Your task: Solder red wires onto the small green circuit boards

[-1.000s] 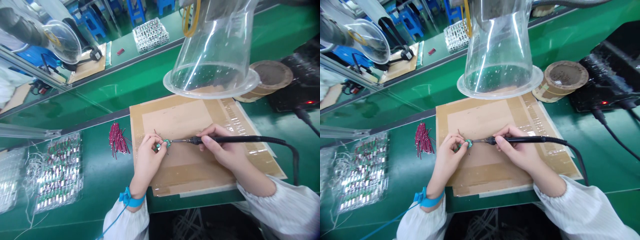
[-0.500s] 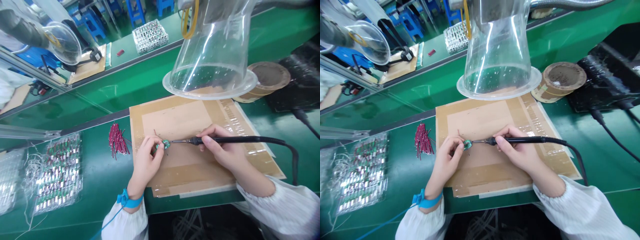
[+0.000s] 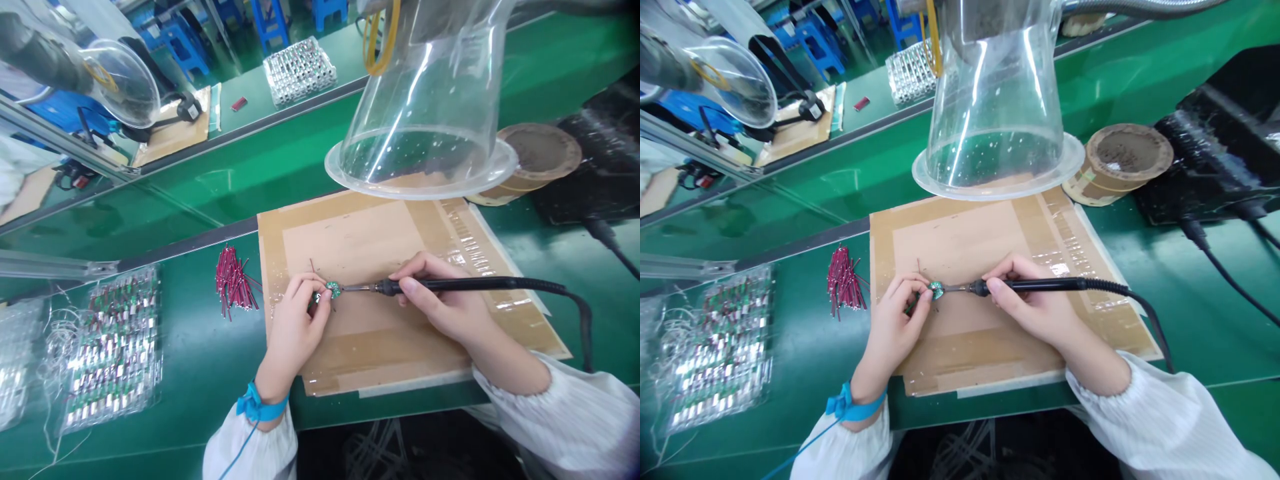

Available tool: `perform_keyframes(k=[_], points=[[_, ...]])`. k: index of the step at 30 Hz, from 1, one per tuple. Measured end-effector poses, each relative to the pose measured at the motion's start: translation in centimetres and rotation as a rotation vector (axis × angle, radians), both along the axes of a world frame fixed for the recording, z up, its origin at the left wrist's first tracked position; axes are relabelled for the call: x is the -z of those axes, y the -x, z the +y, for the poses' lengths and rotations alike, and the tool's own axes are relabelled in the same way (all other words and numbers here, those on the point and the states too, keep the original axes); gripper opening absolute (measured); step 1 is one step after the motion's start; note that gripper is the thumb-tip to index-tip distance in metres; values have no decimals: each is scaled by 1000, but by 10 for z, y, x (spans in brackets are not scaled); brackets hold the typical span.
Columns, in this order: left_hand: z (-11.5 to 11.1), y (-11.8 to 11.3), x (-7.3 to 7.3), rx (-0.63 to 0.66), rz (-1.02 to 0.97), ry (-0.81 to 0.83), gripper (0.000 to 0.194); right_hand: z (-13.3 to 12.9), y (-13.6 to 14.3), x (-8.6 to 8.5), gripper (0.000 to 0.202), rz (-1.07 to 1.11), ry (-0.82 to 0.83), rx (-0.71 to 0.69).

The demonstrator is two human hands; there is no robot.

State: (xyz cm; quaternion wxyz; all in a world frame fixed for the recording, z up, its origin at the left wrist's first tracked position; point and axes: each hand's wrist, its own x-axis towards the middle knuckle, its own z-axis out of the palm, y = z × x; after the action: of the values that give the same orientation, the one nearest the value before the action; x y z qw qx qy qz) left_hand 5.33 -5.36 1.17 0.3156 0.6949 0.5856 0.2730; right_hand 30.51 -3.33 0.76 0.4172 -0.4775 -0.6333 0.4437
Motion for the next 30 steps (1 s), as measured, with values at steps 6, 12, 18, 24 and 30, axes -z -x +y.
perform_keyframes(k=[6, 12, 18, 24, 30], points=[[-1, 0, 1, 3, -1, -9, 8, -1, -1, 0, 11, -24, -3, -19], [-1, 0, 2, -6, -12, -12, 8, -1, -2, 3, 10, -35, 19, -38], [-1, -3, 2, -28, 1, -25, 8, -1, -2, 4, 9, -31, 19, -39], [-2, -6, 2, -53, 22, -34, 9, -1, -2, 3, 8, -28, 8, -36], [-2, -6, 2, -58, 14, -29, 9, -1, -2, 4, 11, -25, -1, -24]])
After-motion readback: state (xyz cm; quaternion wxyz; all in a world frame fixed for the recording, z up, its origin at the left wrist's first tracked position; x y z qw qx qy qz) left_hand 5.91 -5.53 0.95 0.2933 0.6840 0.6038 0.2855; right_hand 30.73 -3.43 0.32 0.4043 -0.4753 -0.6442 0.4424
